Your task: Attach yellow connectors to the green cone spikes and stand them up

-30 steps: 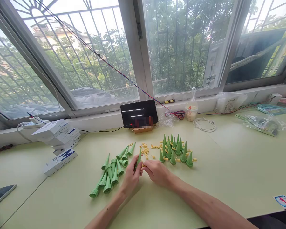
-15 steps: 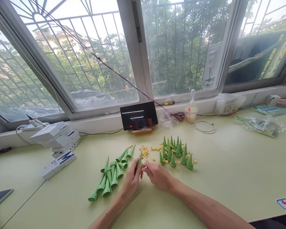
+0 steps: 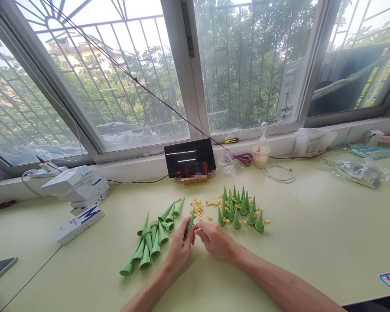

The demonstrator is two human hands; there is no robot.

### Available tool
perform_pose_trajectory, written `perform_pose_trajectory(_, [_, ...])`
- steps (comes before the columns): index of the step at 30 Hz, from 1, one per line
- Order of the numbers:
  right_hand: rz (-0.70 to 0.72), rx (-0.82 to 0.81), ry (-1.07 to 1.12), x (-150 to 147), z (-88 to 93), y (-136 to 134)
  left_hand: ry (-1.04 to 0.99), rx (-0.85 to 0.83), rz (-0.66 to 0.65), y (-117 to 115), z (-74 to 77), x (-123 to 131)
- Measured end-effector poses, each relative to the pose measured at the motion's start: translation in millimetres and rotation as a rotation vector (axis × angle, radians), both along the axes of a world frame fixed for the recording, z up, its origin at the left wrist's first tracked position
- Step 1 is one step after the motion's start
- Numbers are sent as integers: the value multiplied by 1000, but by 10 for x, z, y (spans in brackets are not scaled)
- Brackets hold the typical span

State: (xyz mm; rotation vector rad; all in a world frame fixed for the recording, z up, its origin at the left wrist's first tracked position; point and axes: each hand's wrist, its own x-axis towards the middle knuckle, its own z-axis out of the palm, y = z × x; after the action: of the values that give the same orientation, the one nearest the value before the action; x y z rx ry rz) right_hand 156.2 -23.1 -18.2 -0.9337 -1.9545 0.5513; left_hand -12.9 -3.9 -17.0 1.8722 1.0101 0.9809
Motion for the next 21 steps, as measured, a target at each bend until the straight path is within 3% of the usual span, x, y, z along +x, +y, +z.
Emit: perform_pose_trajectory(21, [-35,-29,19,-14,-5,-2,-40,42,35,-25,44,23])
